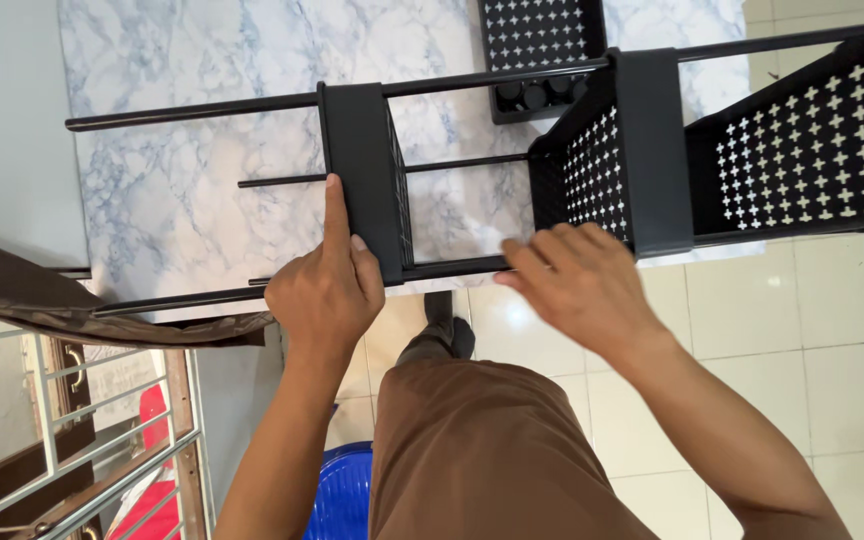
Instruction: The person assembles a black metal shelving unit by inserting vertical rods into a frame and then attaching a perforated tray. They handle the tray and small black caps, placing the caps on the tray and positioning the tray onto the assembled frame.
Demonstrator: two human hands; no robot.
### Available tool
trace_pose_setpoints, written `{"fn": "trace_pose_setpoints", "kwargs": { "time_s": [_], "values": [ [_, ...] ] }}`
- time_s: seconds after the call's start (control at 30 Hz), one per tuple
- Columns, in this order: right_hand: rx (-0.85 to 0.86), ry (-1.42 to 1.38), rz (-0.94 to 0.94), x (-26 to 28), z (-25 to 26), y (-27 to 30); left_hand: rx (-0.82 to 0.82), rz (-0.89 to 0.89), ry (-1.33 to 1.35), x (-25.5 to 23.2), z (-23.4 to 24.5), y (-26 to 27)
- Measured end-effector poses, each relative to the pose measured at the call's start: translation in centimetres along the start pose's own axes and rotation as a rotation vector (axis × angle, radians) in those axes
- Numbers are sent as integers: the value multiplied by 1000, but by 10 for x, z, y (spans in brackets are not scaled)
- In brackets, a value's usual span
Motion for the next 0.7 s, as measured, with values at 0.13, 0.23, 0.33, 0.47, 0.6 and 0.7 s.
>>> {"fn": "trace_pose_setpoints", "kwargs": {
  "time_s": [0.13,0.23,0.33,0.47,0.6,0.7],
  "values": [
    [5,40,-36,-14,5,14,-21,2,-11,1,-1,1],
    [-26,54,-22,-16,2,15,-50,8,-13,0,-1,1],
    [-47,50,13,-16,-1,13,-60,34,-22,0,-2,2],
    [-28,53,21,-19,-5,14,-57,41,-21,-2,-3,1],
    [-8,40,3,-21,-9,16,-48,45,3,-4,-1,3],
    [-8,36,-7,-21,-8,15,-54,40,-10,-7,0,2]
  ]
}}
Point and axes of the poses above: each hand's wrist, its own y-axis away from the middle knuckle, its own z-axis out of the back of the hand, x = y × z, the point moved 10 cm from there along -y, towards the middle knuckle, and after that the axes turned 1 degree about x, right-handed, at the moved point
